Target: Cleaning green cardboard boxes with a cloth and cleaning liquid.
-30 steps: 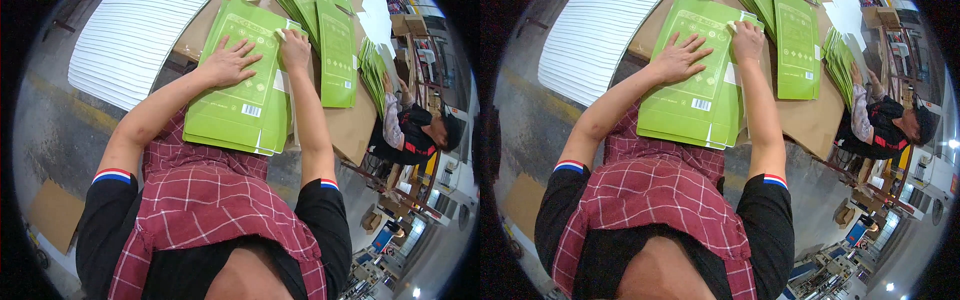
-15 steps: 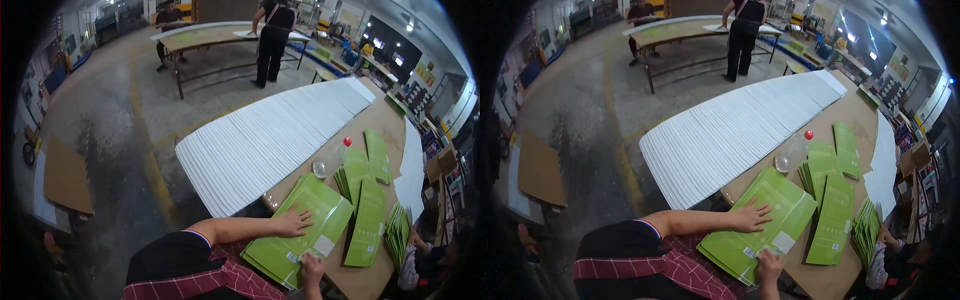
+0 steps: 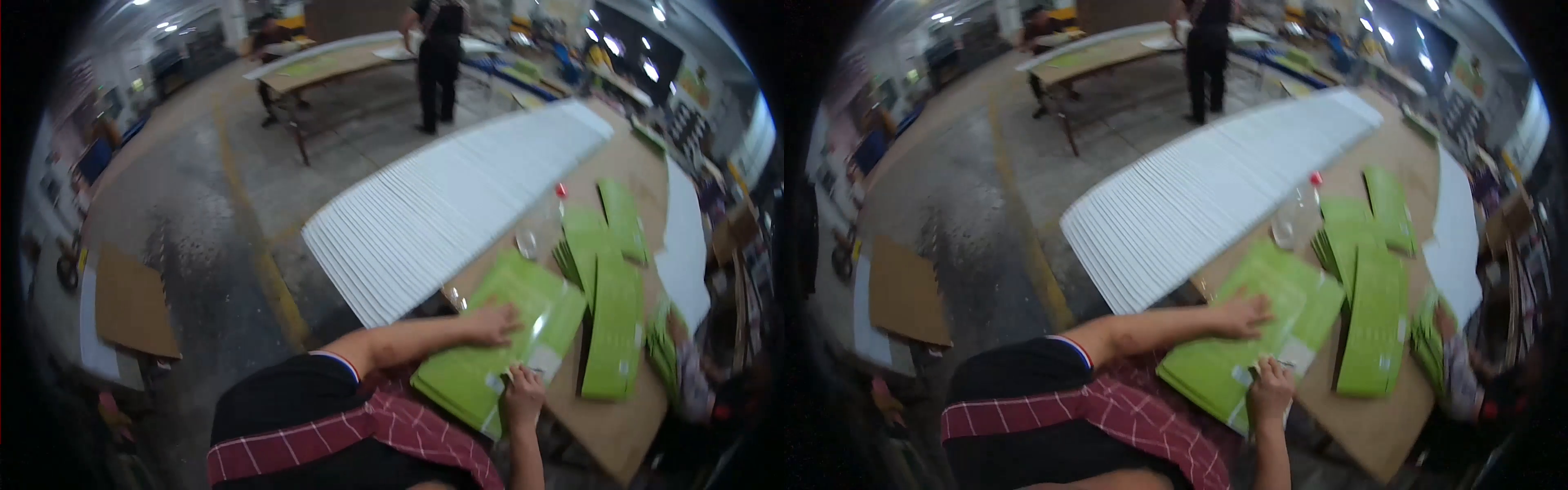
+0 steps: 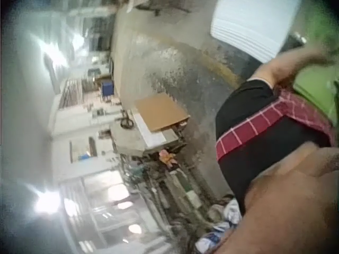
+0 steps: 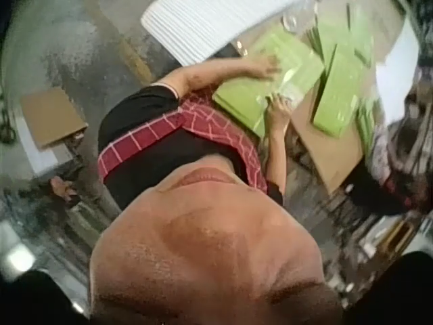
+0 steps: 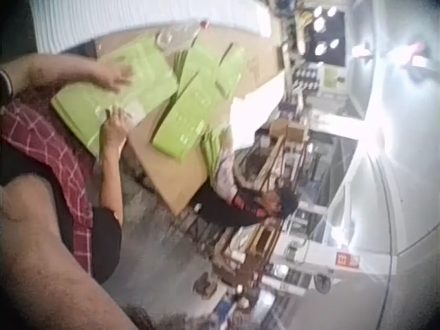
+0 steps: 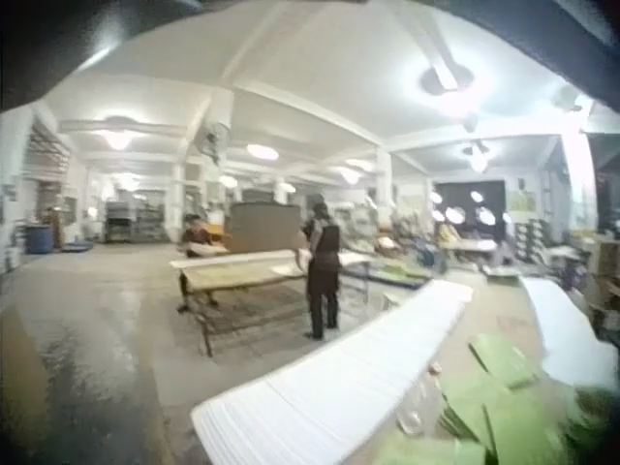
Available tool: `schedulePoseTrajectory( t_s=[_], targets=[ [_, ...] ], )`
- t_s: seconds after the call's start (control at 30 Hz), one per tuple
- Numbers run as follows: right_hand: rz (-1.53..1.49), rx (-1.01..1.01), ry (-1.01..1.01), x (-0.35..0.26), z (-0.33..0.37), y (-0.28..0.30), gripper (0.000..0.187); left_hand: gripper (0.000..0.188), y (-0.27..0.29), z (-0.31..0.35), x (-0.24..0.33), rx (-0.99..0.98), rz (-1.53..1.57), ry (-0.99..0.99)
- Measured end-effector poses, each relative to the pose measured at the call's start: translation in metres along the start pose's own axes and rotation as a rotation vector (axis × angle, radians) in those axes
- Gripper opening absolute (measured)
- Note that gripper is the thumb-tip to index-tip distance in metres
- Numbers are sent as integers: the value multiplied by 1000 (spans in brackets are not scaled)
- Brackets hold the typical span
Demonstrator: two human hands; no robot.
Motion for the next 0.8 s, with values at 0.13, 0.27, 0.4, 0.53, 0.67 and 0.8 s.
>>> schedulePoseTrajectory(
  t_s=[0.13, 0.27, 0.4, 0.53, 0.67, 0.8],
  targets=[
    [-158, -174, -15, -38, 46, 7, 23, 55, 4, 3, -21, 84, 25, 48],
    [-501, -190, -527, -9, 63, 36, 17, 56, 12, -33, -62, 34, 551, 8],
    [-1306, 913, -970, 16, 74, 102, 22, 87, 94, -56, -75, 553, 813, 348],
    [-1650, 958, -714, 11, 72, 152, 27, 108, 87, -127, -139, 925, 475, 607],
    [-1652, 834, -795, -10, 75, 132, 31, 119, 52, -166, -167, 873, 603, 546],
    [-1612, 761, -873, 5, 96, 115, 40, 118, 62, -176, -171, 763, 660, 324]
  ],
)
Point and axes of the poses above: each hand's wrist, its own z-axis away from the middle knuckle, its own y-axis out of the back of the hand, x = y × z, the point moved 2 cm from there along -z, towards the middle knuckle, and after that the axes turned 14 degrees about -z, right-handed, at the moved point
